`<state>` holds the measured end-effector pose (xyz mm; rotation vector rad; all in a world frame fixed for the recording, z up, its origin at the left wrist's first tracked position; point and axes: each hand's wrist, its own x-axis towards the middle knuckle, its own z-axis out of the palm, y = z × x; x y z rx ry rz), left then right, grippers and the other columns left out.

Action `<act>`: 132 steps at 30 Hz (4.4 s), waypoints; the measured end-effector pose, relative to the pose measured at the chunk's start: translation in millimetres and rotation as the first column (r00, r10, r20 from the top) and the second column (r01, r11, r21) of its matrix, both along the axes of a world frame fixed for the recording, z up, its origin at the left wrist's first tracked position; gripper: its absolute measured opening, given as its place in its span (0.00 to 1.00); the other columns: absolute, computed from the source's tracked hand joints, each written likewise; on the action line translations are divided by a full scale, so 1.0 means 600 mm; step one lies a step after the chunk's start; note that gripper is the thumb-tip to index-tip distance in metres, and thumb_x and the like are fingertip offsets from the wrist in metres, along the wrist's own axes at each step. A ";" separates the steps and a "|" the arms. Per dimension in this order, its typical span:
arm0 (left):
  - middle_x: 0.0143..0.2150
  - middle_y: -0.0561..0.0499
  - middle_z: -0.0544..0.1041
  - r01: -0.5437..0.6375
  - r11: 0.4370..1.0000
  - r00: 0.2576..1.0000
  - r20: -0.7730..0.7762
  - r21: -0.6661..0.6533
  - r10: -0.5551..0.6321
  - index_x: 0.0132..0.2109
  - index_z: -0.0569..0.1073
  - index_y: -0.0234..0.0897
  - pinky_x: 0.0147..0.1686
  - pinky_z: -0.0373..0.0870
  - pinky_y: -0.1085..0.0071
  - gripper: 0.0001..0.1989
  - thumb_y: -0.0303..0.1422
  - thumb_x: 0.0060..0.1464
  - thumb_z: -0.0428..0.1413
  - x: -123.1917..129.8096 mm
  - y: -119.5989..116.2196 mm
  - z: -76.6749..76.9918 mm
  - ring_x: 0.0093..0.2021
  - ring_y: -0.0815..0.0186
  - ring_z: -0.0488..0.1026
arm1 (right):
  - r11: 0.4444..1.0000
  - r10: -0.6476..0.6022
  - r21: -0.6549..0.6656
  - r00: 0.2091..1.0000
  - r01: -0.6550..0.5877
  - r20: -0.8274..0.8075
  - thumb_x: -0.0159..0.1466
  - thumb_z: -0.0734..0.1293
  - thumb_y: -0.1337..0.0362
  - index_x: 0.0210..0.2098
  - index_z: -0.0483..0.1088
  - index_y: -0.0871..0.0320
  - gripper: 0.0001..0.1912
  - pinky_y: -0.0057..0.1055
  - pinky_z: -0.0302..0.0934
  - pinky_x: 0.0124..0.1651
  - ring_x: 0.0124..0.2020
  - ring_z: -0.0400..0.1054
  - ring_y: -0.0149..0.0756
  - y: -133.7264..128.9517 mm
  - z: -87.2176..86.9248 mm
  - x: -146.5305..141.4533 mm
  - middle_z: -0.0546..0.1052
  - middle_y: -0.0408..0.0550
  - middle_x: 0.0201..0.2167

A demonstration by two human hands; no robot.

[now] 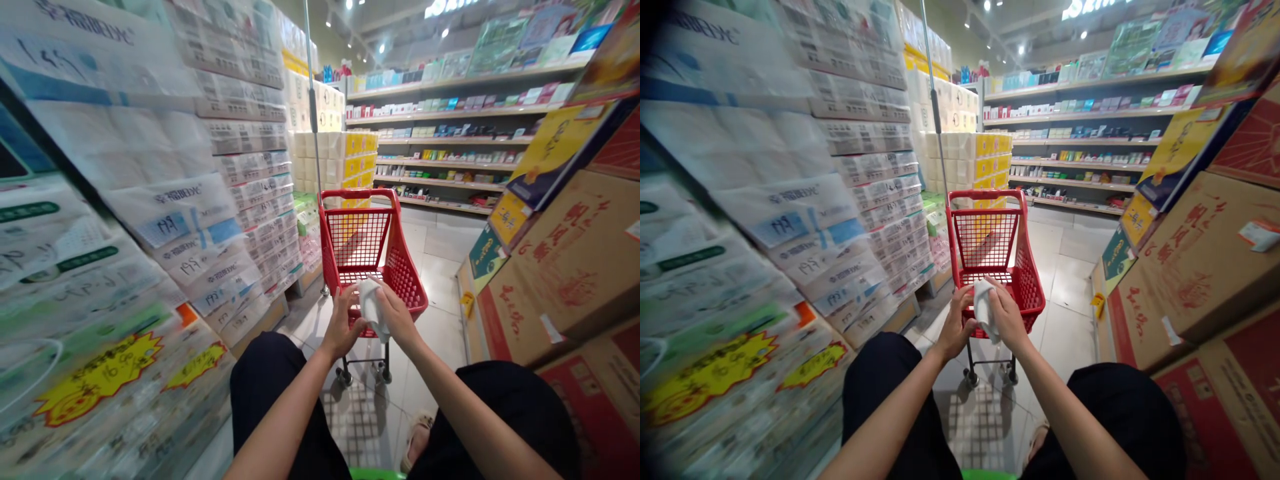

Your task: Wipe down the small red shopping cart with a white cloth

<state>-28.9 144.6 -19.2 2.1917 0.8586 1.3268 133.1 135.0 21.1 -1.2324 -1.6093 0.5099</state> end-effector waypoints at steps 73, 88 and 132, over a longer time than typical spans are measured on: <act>0.33 0.44 0.73 -0.190 0.836 0.568 -0.637 0.514 0.521 0.39 0.70 0.34 0.37 0.65 0.61 0.09 0.28 0.66 0.46 0.154 0.029 0.005 0.35 0.57 0.72 | 0.927 -0.349 0.360 0.584 0.103 0.733 0.72 0.53 0.64 0.28 0.69 0.57 0.20 0.37 0.47 0.40 0.34 0.66 0.37 0.056 -0.054 0.159 0.76 0.49 0.28; 0.47 0.46 0.75 0.421 0.764 0.606 -0.778 0.490 0.165 0.55 0.69 0.40 0.48 0.68 0.64 0.18 0.44 0.69 0.44 0.047 0.085 0.053 0.46 0.62 0.73 | 0.952 -0.230 0.299 0.806 0.070 0.546 0.71 0.52 0.63 0.26 0.65 0.55 0.20 0.37 0.50 0.44 0.33 0.63 0.35 0.053 -0.077 0.208 0.76 0.45 0.28; 0.49 0.46 0.70 -0.108 0.830 0.653 -0.590 0.547 0.474 0.57 0.69 0.43 0.56 0.59 0.56 0.16 0.40 0.67 0.48 0.006 0.159 0.041 0.48 0.58 0.65 | 0.989 -0.111 0.147 0.663 0.002 0.740 0.70 0.56 0.48 0.33 0.71 0.54 0.21 0.33 0.52 0.38 0.35 0.69 0.36 0.032 -0.032 0.170 0.79 0.46 0.34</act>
